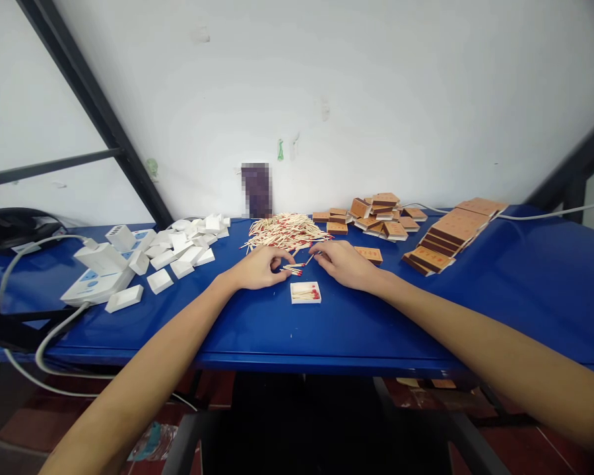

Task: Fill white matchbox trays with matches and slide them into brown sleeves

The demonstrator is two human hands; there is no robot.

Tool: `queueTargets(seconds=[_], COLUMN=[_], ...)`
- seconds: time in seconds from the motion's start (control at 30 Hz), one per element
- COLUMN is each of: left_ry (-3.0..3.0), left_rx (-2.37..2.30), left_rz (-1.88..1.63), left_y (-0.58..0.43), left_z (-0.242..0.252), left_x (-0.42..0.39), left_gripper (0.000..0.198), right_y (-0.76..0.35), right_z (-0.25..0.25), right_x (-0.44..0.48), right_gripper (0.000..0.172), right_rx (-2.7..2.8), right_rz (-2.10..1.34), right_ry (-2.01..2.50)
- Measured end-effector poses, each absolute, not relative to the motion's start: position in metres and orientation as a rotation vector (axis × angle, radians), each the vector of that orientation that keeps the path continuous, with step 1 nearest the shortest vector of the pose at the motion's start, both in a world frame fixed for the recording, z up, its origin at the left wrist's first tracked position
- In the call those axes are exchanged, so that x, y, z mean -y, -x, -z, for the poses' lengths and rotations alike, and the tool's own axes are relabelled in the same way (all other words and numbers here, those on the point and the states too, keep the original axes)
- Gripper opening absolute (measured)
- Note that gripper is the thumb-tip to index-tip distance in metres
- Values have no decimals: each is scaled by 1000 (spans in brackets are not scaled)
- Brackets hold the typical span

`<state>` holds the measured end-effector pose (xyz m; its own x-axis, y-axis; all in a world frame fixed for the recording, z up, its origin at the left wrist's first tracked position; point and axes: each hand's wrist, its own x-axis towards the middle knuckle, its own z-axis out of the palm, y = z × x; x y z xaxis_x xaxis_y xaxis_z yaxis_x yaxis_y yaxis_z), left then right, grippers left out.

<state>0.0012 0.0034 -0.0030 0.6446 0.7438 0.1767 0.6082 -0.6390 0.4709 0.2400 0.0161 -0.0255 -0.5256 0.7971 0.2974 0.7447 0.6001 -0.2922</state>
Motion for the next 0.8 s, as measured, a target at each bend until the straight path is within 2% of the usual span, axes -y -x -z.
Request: queueTargets(seconds=[0.13, 0.33, 0.57, 0.8], left_ry=[-2502, -2497, -2484, -2458], left_rx=[-1079, -1086, -1078, -1053], left_rz=[-516, -528, -535, -535], left_y=[-2, -3, -2, -2], left_z=[3, 0, 0, 1], left_x=[-3, 0, -1, 0], left_gripper=[27, 27, 24, 20], right_y=[-243, -251, -253, -255], right_z=[26, 16, 10, 7], right_x=[-19, -19, -18, -19], right_gripper=[31, 35, 30, 25], right_rx=[2429, 2459, 2468, 2531], right_rz=[-152, 65, 173, 61], right_ry=[1235, 1404, 1547, 1485])
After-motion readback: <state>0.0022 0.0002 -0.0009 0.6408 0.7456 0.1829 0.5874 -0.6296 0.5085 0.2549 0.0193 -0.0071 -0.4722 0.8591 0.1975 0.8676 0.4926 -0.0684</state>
